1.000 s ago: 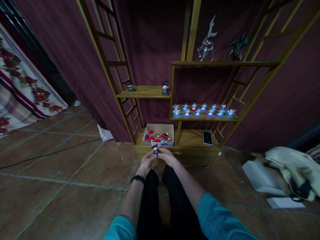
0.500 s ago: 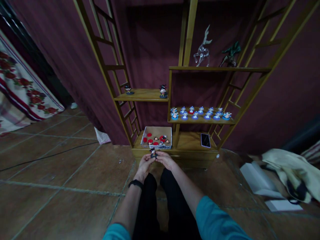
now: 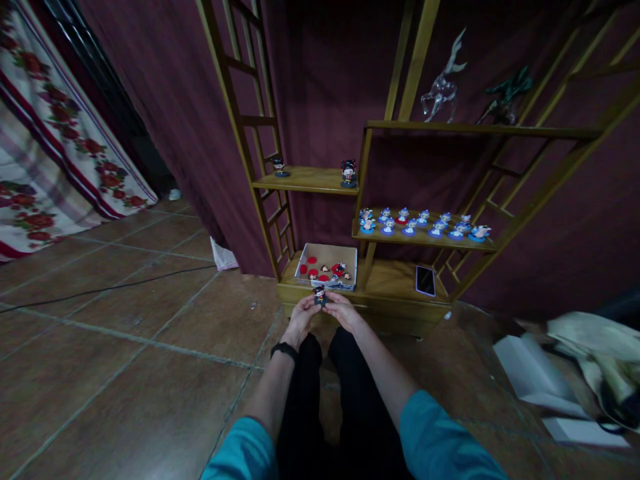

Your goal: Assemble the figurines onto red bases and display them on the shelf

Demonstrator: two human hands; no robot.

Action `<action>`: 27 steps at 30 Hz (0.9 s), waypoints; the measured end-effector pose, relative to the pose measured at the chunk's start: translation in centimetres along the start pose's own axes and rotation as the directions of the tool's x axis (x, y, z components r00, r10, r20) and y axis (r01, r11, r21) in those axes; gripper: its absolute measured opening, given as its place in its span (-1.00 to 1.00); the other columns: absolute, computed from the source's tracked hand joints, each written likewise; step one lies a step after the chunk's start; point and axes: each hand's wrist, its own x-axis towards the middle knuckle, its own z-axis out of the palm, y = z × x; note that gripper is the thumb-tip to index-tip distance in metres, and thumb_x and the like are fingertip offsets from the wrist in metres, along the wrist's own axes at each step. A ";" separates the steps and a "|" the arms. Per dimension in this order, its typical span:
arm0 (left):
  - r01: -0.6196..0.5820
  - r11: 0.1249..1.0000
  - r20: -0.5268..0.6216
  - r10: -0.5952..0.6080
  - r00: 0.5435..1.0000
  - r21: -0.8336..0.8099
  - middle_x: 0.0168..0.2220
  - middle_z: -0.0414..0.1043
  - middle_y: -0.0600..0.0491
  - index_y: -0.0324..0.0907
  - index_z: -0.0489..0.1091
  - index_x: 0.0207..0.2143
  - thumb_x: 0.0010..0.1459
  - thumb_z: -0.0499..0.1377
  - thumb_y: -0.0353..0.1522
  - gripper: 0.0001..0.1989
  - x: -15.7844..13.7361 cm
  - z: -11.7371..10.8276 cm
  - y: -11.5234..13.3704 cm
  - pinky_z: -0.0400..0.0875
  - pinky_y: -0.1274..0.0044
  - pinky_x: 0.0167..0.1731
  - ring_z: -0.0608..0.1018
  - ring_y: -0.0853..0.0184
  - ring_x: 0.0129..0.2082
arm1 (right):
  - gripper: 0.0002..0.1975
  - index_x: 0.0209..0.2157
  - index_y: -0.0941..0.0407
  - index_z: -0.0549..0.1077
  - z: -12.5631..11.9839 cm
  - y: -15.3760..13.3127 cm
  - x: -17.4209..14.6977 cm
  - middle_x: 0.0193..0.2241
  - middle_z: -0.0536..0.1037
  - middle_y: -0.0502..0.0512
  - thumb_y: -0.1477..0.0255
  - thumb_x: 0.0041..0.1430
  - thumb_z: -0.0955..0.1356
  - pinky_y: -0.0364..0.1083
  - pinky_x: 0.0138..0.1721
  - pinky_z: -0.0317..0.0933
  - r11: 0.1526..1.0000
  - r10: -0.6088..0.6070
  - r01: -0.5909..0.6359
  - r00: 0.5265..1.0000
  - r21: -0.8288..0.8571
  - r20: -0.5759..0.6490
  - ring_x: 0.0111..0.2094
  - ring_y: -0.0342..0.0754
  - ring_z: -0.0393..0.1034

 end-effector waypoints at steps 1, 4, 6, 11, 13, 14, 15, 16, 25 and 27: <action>0.009 1.000 0.000 -0.009 1.000 -0.002 -0.38 0.49 -0.02 -0.28 0.40 -0.28 -0.37 0.34 -0.54 -0.54 0.0 0.0 0.0 0.31 0.54 -0.30 0.49 0.38 -0.40 | -0.54 -0.20 0.09 0.43 0.0 0.1 0.0 -0.05 0.41 0.11 0.56 -0.27 0.42 -0.02 -0.10 0.23 1.000 -0.003 0.003 1.000 -0.005 -0.010 -0.13 -0.02 0.36; 0.050 0.999 0.012 -0.050 0.999 -0.010 -0.35 0.49 -0.04 -0.29 0.42 -0.27 -0.34 0.33 -0.56 -0.56 0.1 -0.1 0.0 0.30 0.57 -0.33 0.48 0.41 -0.41 | -0.55 -0.21 0.08 0.44 -0.1 0.2 0.1 -0.05 0.41 0.11 0.55 -0.28 0.43 -0.02 -0.12 0.24 1.000 -0.010 0.009 1.000 -0.011 -0.028 -0.15 -0.03 0.37; 0.074 0.997 0.027 -0.074 0.997 -0.021 -0.34 0.48 -0.04 -0.29 0.43 -0.27 -0.32 0.31 -0.59 -0.58 0.1 -0.2 0.0 0.30 0.58 -0.35 0.47 0.43 -0.43 | -0.56 -0.22 0.08 0.44 -0.1 0.2 0.1 -0.07 0.42 0.11 0.55 -0.28 0.43 -0.03 -0.13 0.25 1.000 -0.005 0.004 1.000 -0.018 -0.023 -0.17 -0.04 0.38; 0.123 0.992 0.048 -0.122 0.991 -0.032 -0.36 0.47 -0.03 -0.26 0.43 -0.24 -0.23 0.27 -0.61 -0.60 0.3 -0.6 -0.1 0.33 0.59 -0.37 0.47 0.45 -0.46 | -0.58 -0.23 0.09 0.45 0.0 0.3 0.2 -0.13 0.46 0.09 0.57 -0.26 0.41 -0.03 -0.13 0.25 1.000 -0.010 0.009 1.000 -0.024 -0.028 -0.20 -0.06 0.39; 0.133 0.990 0.058 -0.131 0.990 -0.035 -0.34 0.47 -0.04 -0.26 0.42 -0.21 -0.21 0.25 -0.62 -0.59 0.4 -0.7 -0.1 0.34 0.59 -0.38 0.48 0.45 -0.46 | -0.57 -0.22 0.09 0.45 0.0 0.4 0.1 -0.17 0.48 0.08 0.58 -0.27 0.41 -0.03 -0.13 0.25 1.000 -0.014 0.013 1.000 -0.021 -0.023 -0.23 -0.07 0.40; 0.140 0.990 0.065 -0.137 0.988 -0.033 -0.33 0.47 -0.05 -0.26 0.42 -0.21 -0.20 0.24 -0.62 -0.60 0.4 -0.8 -0.1 0.35 0.59 -0.38 0.48 0.44 -0.46 | -0.56 -0.22 0.10 0.45 0.0 0.4 0.1 -0.19 0.49 0.08 0.58 -0.27 0.41 -0.03 -0.13 0.25 1.000 -0.012 0.012 1.000 -0.022 -0.015 -0.24 -0.07 0.40; 0.148 0.988 0.073 -0.146 0.987 -0.030 -0.31 0.47 -0.06 -0.26 0.42 -0.20 -0.19 0.24 -0.61 -0.60 0.5 -0.9 0.0 0.36 0.59 -0.38 0.48 0.44 -0.45 | -0.56 -0.22 0.10 0.44 0.0 0.4 0.1 -0.22 0.49 0.08 0.59 -0.27 0.41 -0.03 -0.13 0.25 1.000 -0.009 0.008 1.000 -0.024 -0.008 -0.26 -0.07 0.41; 0.158 0.987 0.079 -0.155 0.985 -0.025 -0.30 0.47 -0.07 -0.26 0.42 -0.20 -0.18 0.23 -0.61 -0.61 0.5 -0.9 0.0 0.36 0.59 -0.38 0.48 0.43 -0.45 | -0.56 -0.21 0.11 0.44 0.0 0.4 0.1 -0.24 0.50 0.08 0.59 -0.27 0.41 -0.03 -0.13 0.24 1.000 -0.004 0.003 1.000 -0.026 -0.004 -0.27 -0.08 0.41; 0.122 0.993 0.123 -0.121 0.985 0.006 -0.31 0.47 -0.02 -0.24 0.42 -0.22 -0.27 0.30 -0.58 -0.55 0.0 -0.3 0.4 0.34 0.59 -0.32 0.49 0.42 -0.39 | -0.52 -0.19 0.09 0.43 -0.2 0.4 0.2 -0.20 0.49 0.08 0.56 -0.29 0.43 -0.04 -0.12 0.22 0.999 -0.008 0.008 1.000 -0.037 0.007 -0.22 -0.06 0.39; 0.092 0.996 0.113 -0.094 0.989 0.017 -0.33 0.48 -0.01 -0.24 0.42 -0.23 -0.31 0.31 -0.57 -0.54 -0.1 0.0 0.4 0.33 0.60 -0.34 0.49 0.42 -0.40 | -0.51 -0.19 0.08 0.43 -0.1 0.3 0.1 -0.17 0.48 0.08 0.54 -0.29 0.43 -0.05 -0.13 0.21 0.999 -0.016 0.017 1.000 -0.050 0.015 -0.20 -0.04 0.38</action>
